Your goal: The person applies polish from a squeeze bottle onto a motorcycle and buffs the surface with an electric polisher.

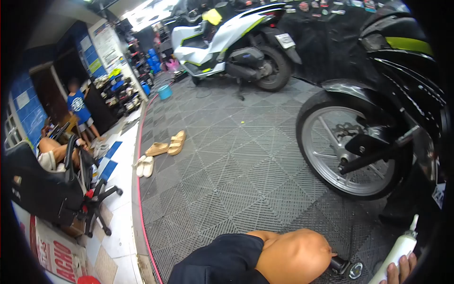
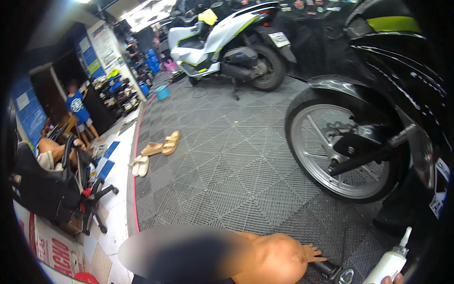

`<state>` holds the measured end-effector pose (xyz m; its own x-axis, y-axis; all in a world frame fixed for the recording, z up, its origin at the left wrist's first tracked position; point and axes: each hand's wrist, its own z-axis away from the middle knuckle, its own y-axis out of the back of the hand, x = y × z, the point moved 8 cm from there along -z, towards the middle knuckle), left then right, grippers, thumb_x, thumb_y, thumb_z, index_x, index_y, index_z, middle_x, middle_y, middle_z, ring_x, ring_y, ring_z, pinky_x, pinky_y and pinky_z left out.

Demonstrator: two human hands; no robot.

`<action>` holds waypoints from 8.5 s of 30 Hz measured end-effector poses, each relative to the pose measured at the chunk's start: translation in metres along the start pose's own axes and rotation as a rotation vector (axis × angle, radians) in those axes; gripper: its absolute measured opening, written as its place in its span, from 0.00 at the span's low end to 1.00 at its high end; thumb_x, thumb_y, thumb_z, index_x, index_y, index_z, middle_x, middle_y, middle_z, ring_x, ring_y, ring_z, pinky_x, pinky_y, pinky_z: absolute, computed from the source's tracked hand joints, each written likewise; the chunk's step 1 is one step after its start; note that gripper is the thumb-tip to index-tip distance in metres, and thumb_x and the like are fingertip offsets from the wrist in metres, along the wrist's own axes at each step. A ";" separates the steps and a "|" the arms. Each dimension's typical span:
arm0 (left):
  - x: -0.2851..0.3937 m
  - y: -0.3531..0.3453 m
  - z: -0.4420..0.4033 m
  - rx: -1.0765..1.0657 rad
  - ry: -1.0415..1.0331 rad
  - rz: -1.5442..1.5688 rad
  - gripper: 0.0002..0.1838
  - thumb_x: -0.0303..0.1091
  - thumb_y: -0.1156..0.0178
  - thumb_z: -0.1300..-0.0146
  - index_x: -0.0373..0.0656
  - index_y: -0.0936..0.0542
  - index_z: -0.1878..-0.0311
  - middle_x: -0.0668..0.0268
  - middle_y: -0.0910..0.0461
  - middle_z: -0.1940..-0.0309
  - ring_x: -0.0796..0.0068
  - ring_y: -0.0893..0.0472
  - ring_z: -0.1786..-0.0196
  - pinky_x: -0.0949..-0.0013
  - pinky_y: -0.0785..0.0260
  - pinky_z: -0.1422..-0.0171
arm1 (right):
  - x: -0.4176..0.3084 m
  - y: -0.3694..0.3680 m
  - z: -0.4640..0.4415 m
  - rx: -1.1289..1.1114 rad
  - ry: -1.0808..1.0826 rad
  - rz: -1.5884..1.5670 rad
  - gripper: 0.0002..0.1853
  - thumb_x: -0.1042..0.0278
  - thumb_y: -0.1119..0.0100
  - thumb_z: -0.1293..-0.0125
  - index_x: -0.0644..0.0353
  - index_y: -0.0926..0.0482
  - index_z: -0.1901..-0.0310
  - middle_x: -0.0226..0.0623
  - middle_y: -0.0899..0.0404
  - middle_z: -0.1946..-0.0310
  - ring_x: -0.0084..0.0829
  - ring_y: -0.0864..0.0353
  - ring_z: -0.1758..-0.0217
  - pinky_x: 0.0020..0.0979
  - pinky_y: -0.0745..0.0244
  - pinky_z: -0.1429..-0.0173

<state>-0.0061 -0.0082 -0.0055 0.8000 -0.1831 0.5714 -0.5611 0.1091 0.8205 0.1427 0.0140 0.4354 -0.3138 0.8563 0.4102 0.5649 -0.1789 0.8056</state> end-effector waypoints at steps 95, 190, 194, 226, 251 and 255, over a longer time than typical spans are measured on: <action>-0.030 0.037 -0.055 -0.623 -0.026 -0.045 0.36 0.47 0.38 0.37 0.43 0.37 0.29 0.49 0.29 0.40 0.48 0.29 0.37 0.56 0.37 0.31 | 0.014 -0.122 0.213 -0.063 -0.363 0.034 0.13 0.67 0.37 0.46 0.52 0.23 0.58 0.32 0.22 0.42 0.36 0.23 0.40 0.38 0.24 0.37; 0.353 0.168 -0.195 0.339 -0.098 1.417 0.47 0.41 0.25 0.59 0.33 0.35 0.36 0.57 0.27 0.43 0.64 0.26 0.42 0.61 0.36 0.35 | 0.019 -0.004 0.253 0.559 -1.386 -1.475 0.43 0.51 0.23 0.52 0.72 0.33 0.41 0.44 0.21 0.53 0.35 0.21 0.51 0.35 0.27 0.44; 0.343 0.159 -0.190 0.397 -0.178 1.360 0.43 0.45 0.28 0.53 0.32 0.33 0.37 0.51 0.26 0.44 0.59 0.25 0.41 0.57 0.33 0.36 | 0.036 0.007 0.241 0.440 -1.293 -1.352 0.44 0.47 0.25 0.50 0.72 0.34 0.41 0.50 0.19 0.55 0.43 0.17 0.52 0.39 0.24 0.47; 0.313 0.178 -0.166 0.465 -0.171 1.269 0.44 0.44 0.25 0.64 0.33 0.29 0.41 0.58 0.21 0.49 0.64 0.21 0.48 0.63 0.30 0.41 | 0.035 0.001 0.202 0.597 -1.368 -1.339 0.41 0.46 0.23 0.53 0.69 0.28 0.46 0.49 0.18 0.56 0.44 0.15 0.55 0.39 0.22 0.49; 0.293 0.158 -0.153 0.460 -0.327 1.256 0.43 0.48 0.28 0.61 0.33 0.28 0.41 0.55 0.22 0.50 0.61 0.22 0.47 0.58 0.31 0.39 | 0.040 -0.010 0.202 0.611 -1.293 -1.340 0.36 0.49 0.21 0.56 0.69 0.24 0.52 0.44 0.17 0.60 0.39 0.16 0.57 0.36 0.23 0.50; 0.295 0.156 -0.159 0.430 -0.319 1.186 0.45 0.43 0.27 0.64 0.32 0.28 0.40 0.55 0.21 0.46 0.62 0.21 0.44 0.62 0.30 0.37 | 0.032 -0.016 0.212 0.565 -1.249 -1.313 0.42 0.47 0.23 0.53 0.71 0.29 0.45 0.51 0.18 0.56 0.48 0.15 0.54 0.41 0.22 0.48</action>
<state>0.1764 0.1101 0.2937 -0.2802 -0.4210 0.8627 -0.9572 0.0550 -0.2841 0.2856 0.1472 0.3446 -0.1842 0.1589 -0.9700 0.6913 0.7224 -0.0130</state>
